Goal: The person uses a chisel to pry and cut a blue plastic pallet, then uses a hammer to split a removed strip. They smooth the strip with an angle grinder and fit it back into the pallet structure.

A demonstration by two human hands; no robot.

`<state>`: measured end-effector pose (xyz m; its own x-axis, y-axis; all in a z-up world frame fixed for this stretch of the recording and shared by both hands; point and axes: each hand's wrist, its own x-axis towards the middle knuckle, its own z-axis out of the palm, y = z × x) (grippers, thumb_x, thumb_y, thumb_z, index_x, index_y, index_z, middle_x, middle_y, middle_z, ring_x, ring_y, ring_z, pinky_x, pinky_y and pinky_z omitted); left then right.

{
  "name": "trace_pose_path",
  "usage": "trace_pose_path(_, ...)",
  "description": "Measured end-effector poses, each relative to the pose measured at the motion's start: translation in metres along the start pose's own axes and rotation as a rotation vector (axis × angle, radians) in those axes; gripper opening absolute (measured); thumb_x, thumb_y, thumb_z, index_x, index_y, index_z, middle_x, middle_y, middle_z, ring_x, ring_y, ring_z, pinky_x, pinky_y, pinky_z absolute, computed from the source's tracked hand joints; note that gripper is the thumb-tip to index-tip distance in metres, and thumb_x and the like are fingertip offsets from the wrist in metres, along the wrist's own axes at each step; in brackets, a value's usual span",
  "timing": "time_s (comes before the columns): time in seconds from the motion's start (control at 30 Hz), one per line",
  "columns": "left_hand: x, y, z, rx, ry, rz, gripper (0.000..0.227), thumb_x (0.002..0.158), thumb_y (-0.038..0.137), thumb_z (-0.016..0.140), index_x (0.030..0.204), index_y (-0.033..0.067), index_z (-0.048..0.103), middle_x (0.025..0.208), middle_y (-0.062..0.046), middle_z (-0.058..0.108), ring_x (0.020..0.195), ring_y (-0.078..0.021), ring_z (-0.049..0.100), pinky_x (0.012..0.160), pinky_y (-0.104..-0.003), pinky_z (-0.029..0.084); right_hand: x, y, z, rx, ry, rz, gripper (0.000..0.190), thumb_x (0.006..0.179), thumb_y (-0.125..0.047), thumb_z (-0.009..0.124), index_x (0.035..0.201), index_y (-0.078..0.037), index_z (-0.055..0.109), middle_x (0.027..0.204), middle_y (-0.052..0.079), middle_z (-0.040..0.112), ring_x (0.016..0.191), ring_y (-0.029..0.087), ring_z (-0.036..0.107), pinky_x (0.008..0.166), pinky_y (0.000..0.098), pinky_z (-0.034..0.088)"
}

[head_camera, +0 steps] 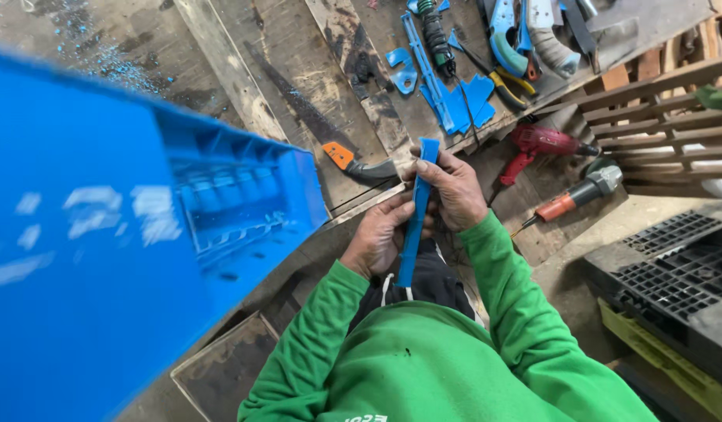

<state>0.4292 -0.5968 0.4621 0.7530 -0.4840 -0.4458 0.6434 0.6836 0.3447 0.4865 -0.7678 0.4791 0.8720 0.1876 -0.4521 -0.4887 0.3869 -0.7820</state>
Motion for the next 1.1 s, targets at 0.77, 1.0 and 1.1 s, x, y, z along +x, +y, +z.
trace_pose_path(0.77,-0.165,-0.057,-0.065,0.897,0.079,0.258,0.040,0.104,0.012,0.065,0.142,-0.0018,0.066,0.098,-0.004,0.066,0.081,-0.0119,0.054,0.070,-0.029,0.044,-0.144,0.166,0.055,0.524,0.091,-0.211,0.049,0.102,-0.016,0.065,0.149,-0.012,0.049,0.106,0.005,0.065,0.093,0.018,0.067,0.090,0.0386,0.057)
trace_pose_path(1.0,-0.129,-0.086,-0.042,1.258,-0.068,0.426,0.037,0.104,0.016,0.061,0.137,-0.0011,0.063,0.105,-0.013,0.073,0.095,-0.0158,0.068,0.084,-0.030,0.054,-0.153,0.174,0.008,0.484,0.217,-0.331,0.048,0.107,-0.028,0.058,0.148,-0.007,0.043,0.094,0.006,0.060,0.082,0.017,0.064,0.085,0.0440,0.059)
trace_pose_path(1.1,-0.110,-0.096,-0.031,1.231,-0.010,0.229,0.039,0.100,0.015,0.067,0.136,-0.0006,0.067,0.099,-0.015,0.073,0.089,-0.0161,0.066,0.081,-0.030,0.054,-0.152,0.163,-0.011,0.553,0.189,-0.389,0.051,0.111,-0.030,0.057,0.154,-0.008,0.041,0.094,0.004,0.058,0.084,0.015,0.062,0.088,0.0428,0.058)
